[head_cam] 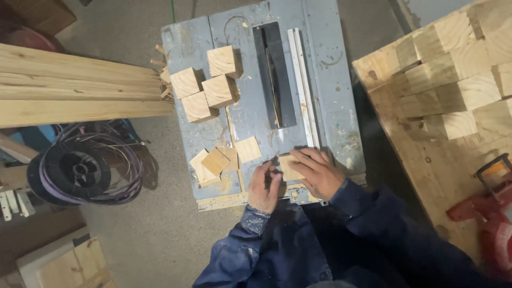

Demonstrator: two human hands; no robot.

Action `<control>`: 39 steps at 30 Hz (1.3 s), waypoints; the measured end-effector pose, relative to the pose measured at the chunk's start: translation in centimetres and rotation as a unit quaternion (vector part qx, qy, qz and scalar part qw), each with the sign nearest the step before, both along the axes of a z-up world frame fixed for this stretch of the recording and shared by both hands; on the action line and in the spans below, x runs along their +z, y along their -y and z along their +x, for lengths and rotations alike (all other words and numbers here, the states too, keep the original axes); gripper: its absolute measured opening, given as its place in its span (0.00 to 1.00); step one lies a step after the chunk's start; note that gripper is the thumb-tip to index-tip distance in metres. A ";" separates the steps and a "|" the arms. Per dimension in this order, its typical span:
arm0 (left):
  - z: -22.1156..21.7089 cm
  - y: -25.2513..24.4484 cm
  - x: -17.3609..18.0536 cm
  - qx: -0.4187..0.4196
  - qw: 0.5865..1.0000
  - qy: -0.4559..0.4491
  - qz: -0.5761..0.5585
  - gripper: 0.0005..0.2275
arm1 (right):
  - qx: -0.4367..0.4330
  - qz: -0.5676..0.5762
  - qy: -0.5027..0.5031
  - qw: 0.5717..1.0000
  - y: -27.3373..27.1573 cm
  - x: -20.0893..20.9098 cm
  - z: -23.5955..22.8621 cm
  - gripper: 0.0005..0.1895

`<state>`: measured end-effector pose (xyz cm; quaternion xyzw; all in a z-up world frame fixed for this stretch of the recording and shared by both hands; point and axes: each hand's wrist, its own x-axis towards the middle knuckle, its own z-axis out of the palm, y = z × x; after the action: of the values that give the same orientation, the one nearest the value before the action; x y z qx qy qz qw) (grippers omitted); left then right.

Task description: Sorting and inspecting small wooden blocks on a table saw surface.

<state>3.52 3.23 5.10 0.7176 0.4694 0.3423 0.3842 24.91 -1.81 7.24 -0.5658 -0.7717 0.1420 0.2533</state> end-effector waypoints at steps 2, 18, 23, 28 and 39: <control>-0.1 0.7 0.4 -0.032 0.998 0.018 -0.057 0.16 | -0.050 -0.112 0.030 0.992 0.6 -1.6 0.3 0.49; 0.1 2.4 -5.3 0.031 0.999 -0.032 -0.025 0.07 | -0.008 0.032 0.072 0.997 -0.3 -2.6 0.7 0.27; -0.2 2.5 -0.9 -0.099 0.993 -0.061 -0.023 0.06 | -0.026 0.081 0.042 0.996 -3.8 -3.8 2.3 0.23; -3.2 5.2 -2.0 -0.154 0.981 -0.082 -0.084 0.06 | -0.027 0.107 0.045 0.993 -5.1 -4.3 3.4 0.20; -2.4 9.2 -4.9 -0.129 0.972 -0.082 -0.179 0.11 | 0.009 0.031 -0.006 0.999 -7.5 -6.3 4.6 0.25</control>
<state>1.16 -5.94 0.18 0.7170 0.4566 0.1405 0.5076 29.49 5.71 0.92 -0.5501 -0.7789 0.1239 0.2744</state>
